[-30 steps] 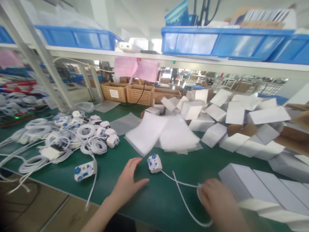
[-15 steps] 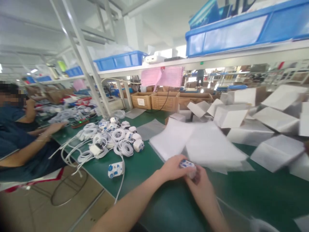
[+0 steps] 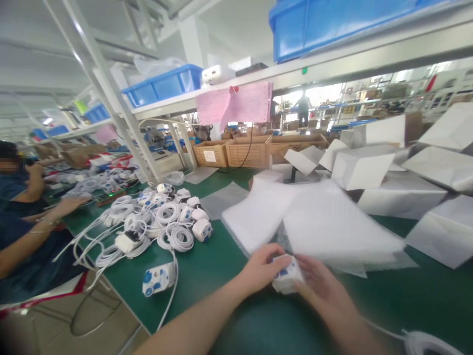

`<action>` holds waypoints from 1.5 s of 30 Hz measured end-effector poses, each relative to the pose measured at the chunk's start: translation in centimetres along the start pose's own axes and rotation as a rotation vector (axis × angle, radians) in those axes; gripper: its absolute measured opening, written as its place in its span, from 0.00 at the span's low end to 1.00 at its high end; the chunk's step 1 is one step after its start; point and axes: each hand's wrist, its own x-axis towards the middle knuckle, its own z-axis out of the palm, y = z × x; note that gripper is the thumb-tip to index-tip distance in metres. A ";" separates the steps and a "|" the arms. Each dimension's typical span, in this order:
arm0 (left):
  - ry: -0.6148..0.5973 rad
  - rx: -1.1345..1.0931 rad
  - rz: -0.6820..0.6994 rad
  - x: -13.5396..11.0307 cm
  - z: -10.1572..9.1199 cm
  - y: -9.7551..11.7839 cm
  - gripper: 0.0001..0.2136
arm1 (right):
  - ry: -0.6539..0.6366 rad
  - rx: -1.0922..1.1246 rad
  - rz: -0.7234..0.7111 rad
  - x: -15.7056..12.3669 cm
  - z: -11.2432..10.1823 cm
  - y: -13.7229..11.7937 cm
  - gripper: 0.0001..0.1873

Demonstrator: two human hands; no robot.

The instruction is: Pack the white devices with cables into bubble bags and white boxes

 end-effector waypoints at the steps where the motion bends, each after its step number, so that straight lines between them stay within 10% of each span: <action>1: -0.037 -0.021 -0.029 0.0 0.0 0.0 0.15 | -0.012 0.037 0.040 -0.1 0.2 -0.5 0.30; 45: -0.118 -0.086 -0.062 -0.8 -1.0 -0.7 0.16 | -0.089 0.215 0.015 -0.1 1.0 -0.9 0.29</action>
